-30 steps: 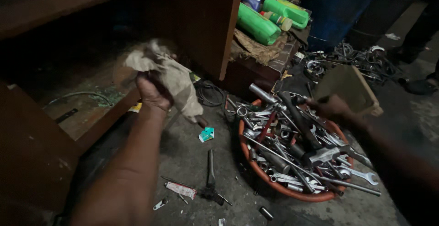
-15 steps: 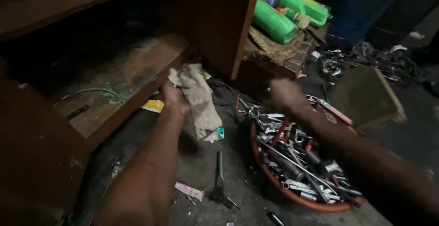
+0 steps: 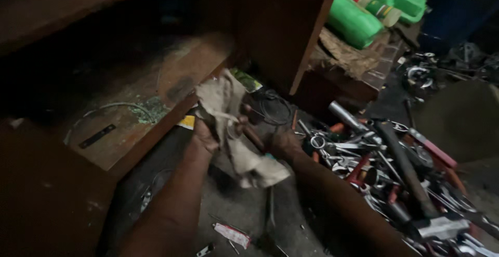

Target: The person sits on the floor and wipes various metal tools, including wrenches and sockets, with a cloth. They pick up each tool from a pile, clean it, and place it back down.

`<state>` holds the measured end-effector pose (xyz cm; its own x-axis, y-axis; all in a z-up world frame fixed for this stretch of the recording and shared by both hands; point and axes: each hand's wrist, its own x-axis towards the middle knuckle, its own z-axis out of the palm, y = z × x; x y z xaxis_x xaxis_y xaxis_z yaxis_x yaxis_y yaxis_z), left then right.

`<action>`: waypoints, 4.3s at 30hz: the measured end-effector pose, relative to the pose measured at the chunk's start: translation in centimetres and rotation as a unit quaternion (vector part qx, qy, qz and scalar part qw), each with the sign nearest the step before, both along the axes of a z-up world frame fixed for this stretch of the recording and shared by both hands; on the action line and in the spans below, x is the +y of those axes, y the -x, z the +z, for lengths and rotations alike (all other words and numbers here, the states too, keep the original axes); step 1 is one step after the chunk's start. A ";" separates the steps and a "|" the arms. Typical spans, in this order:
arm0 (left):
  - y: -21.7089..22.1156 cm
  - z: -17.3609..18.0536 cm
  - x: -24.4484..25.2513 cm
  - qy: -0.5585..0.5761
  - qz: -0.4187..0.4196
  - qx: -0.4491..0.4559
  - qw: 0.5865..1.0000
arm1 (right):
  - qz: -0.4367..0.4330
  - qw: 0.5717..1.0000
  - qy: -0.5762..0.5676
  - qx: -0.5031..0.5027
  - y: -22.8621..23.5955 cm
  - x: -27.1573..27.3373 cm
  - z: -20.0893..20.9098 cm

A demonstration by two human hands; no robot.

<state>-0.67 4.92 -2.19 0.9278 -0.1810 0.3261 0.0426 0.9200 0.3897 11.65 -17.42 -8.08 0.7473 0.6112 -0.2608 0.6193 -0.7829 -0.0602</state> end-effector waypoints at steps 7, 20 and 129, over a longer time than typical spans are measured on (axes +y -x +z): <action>1.3 -5.2 0.7 -0.128 0.094 0.135 0.978 | -0.076 0.996 -0.024 0.029 -1.5 -2.3 -0.9; 2.3 -2.5 -0.4 -0.159 0.179 0.352 0.905 | -0.105 0.988 -0.035 0.109 0.9 -1.7 1.4; -7.1 -4.2 -11.5 -0.678 0.290 0.278 0.615 | -0.274 0.890 -0.364 -0.007 1.4 -0.9 8.6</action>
<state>6.43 -6.61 -6.40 0.8642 0.4779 -0.1573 0.3341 -0.3115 0.8896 10.23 -18.34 0.50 0.9851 0.1581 0.0669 0.1617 -0.7235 -0.6711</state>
